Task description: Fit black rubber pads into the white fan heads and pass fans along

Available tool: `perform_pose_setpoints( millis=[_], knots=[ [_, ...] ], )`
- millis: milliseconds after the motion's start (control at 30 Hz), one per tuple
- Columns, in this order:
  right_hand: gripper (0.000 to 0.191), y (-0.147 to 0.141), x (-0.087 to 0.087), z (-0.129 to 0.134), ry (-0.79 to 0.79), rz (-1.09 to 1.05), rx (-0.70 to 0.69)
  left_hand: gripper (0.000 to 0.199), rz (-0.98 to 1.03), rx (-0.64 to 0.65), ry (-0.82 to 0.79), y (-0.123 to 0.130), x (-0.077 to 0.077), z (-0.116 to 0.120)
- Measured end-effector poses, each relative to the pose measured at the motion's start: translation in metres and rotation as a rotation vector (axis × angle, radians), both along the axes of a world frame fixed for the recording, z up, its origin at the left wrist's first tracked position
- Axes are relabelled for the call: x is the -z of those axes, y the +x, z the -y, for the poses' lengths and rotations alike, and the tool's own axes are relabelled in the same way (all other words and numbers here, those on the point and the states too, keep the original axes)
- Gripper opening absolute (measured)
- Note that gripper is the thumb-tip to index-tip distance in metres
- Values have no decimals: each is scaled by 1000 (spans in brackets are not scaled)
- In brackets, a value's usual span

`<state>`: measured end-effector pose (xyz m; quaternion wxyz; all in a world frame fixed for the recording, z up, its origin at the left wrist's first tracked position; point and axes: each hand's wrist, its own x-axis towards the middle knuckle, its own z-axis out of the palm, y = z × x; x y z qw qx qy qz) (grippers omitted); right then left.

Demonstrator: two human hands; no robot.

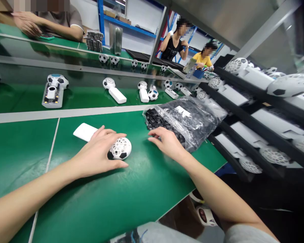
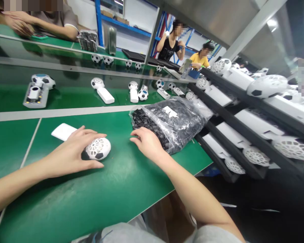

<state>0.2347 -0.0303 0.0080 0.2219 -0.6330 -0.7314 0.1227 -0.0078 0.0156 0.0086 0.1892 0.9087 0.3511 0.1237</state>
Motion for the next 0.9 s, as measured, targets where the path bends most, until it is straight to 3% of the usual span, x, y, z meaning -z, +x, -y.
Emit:
perform_pose_setpoints(
  millis=[100, 233, 400, 567, 667, 900],
  knots=[
    [16, 11, 5, 4, -34, 303, 5, 72, -39, 8, 14, -1, 0, -1],
    [22, 8, 10, 5, -34, 527, -86, 64, -62, 12, -3, -4, 4, 6],
    [24, 11, 7, 14, -48, 535, -192, 63, 30, -97, -49, -2, 14, 17],
    [33, 19, 9, 17, -5, 562, -188, 59, 12, 76, -176, -5, 4, 5],
    [32, 21, 7, 15, -18, 432, -201, 59, 0, 114, -206, -8, -3, 0],
    [21, -5, -5, 23, -175, -244, -296, 60, 43, 127, -229, -7, -5, 2]
  ],
)
